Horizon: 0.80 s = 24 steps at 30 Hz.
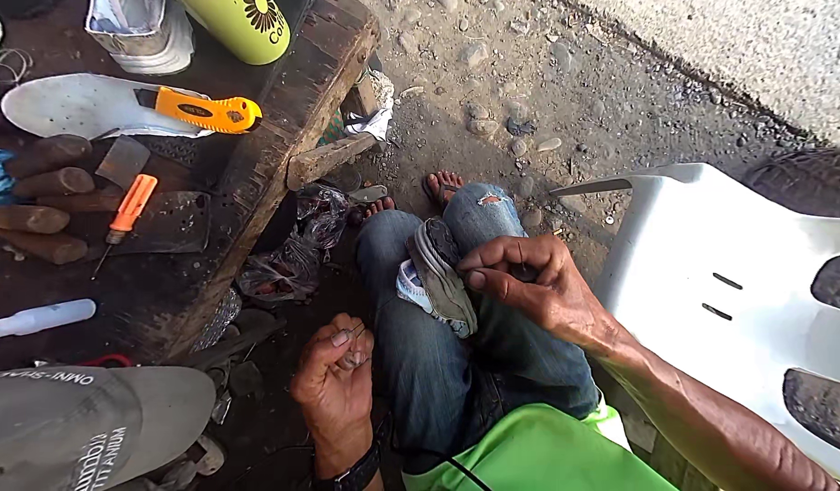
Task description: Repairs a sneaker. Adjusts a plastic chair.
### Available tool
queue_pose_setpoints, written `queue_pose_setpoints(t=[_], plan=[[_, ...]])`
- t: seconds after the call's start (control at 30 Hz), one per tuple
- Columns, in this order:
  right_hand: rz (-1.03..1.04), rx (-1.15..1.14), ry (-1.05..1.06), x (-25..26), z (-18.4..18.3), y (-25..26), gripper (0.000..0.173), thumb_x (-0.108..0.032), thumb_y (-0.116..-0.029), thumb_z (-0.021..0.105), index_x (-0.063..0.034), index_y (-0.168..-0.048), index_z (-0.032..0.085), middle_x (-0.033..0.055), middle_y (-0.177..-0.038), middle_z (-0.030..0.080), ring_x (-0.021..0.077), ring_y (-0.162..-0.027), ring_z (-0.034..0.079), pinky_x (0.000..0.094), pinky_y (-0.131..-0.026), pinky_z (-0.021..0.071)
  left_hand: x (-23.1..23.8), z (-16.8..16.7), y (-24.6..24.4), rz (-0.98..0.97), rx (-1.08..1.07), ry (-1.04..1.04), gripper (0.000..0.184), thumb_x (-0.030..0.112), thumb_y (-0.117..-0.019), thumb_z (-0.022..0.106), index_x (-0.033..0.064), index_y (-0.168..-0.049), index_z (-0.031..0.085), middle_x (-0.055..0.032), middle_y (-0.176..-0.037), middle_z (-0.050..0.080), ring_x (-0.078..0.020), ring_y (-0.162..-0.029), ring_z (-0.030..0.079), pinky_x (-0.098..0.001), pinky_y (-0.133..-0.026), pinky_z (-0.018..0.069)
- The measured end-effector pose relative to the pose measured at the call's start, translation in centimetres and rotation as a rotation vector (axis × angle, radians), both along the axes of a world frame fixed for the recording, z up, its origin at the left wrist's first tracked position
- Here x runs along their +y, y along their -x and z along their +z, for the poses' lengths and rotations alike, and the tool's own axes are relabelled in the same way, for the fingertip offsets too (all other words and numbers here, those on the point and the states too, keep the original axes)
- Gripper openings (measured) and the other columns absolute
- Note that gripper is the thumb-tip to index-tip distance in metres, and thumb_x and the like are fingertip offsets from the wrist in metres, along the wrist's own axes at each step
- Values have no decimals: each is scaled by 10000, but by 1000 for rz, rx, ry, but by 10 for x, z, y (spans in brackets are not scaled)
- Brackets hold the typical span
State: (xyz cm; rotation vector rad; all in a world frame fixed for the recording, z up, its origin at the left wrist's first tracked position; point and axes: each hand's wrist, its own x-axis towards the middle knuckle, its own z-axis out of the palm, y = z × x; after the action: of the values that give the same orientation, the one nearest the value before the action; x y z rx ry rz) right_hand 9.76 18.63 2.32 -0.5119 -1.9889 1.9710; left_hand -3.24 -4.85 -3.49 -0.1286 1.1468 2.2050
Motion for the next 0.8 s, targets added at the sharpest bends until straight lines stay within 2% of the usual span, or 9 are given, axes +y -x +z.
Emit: queue_pose_setpoints(t=[0.1, 0.2, 0.3, 0.37, 0.43, 0.5, 0.6, 0.7, 0.8], plan=[[-6, 35, -37, -4, 0, -1, 166, -72, -982, 634, 35, -1047, 742, -19, -829, 709, -49, -668, 564, 123, -592, 465, -2, 1, 0, -18, 68, 45, 191, 212, -830, 738, 179, -654, 671, 85, -603, 540, -10, -518, 507, -170, -498, 423], [10, 115, -184, -15, -1, 1, 185, -33, -974, 605, 86, -1055, 722, 35, -803, 699, -40, -650, 553, 122, -583, 462, -12, 4, 3, -141, 264, 113, 185, 326, -925, 737, 193, -798, 760, 78, -736, 641, -16, -618, 574, -173, -574, 482], [27, 144, -340, -23, -2, 1, 200, -41, -972, 589, 80, -1042, 733, 67, -780, 701, 0, -642, 577, 152, -585, 482, -16, 11, 4, -249, 370, 21, 256, 399, -988, 650, 197, -930, 796, -11, -1067, 739, -137, -976, 705, -270, -830, 590], [45, 150, -427, -27, -4, 0, 212, -53, -977, 574, 62, -1045, 739, 74, -778, 707, 33, -643, 602, 187, -582, 496, -9, 14, 1, -243, 284, -228, 316, 396, -994, 615, 155, -896, 793, -102, -1289, 697, -285, -1292, 604, -407, -1063, 512], [49, 155, -503, -32, -6, 2, 221, -60, -969, 558, 45, -1033, 742, 73, -757, 701, 66, -629, 610, 222, -558, 488, 5, 20, -6, -158, 147, -472, 378, 403, -973, 588, 99, -871, 789, -152, -1316, 685, -349, -1376, 533, -492, -1150, 418], [55, 136, -525, -33, -8, 4, 223, -69, -972, 552, 31, -1030, 743, 64, -748, 695, 73, -622, 603, 234, -548, 477, 16, 28, -10, -47, 40, -574, 399, 409, -985, 572, 80, -894, 779, -133, -1153, 744, -335, -1252, 632, -527, -1143, 423], [64, 129, -507, -30, -12, 7, 224, -73, -977, 557, 27, -1043, 747, 67, -776, 712, 74, -640, 619, 242, -566, 493, 27, 30, -6, 126, -57, -569, 313, 294, -1020, 542, 94, -833, 693, -18, -715, 650, -202, -794, 696, -445, -995, 533], [56, 144, -475, -29, -17, 10, 216, -72, -979, 563, 27, -1030, 748, 70, -792, 721, 70, -650, 626, 241, -577, 504, 31, 16, 8, 180, -129, -543, 356, 230, -1052, 466, 73, -782, 637, 7, -591, 543, -132, -563, 586, -303, -662, 553], [50, 159, -441, -30, -21, 12, 213, -70, -981, 566, 37, -1029, 744, 71, -793, 721, 59, -649, 623, 227, -584, 507, 32, 9, 21, 196, -156, -482, 412, 236, -1072, 412, 78, -763, 635, 19, -563, 520, -102, -502, 538, -253, -545, 502]])
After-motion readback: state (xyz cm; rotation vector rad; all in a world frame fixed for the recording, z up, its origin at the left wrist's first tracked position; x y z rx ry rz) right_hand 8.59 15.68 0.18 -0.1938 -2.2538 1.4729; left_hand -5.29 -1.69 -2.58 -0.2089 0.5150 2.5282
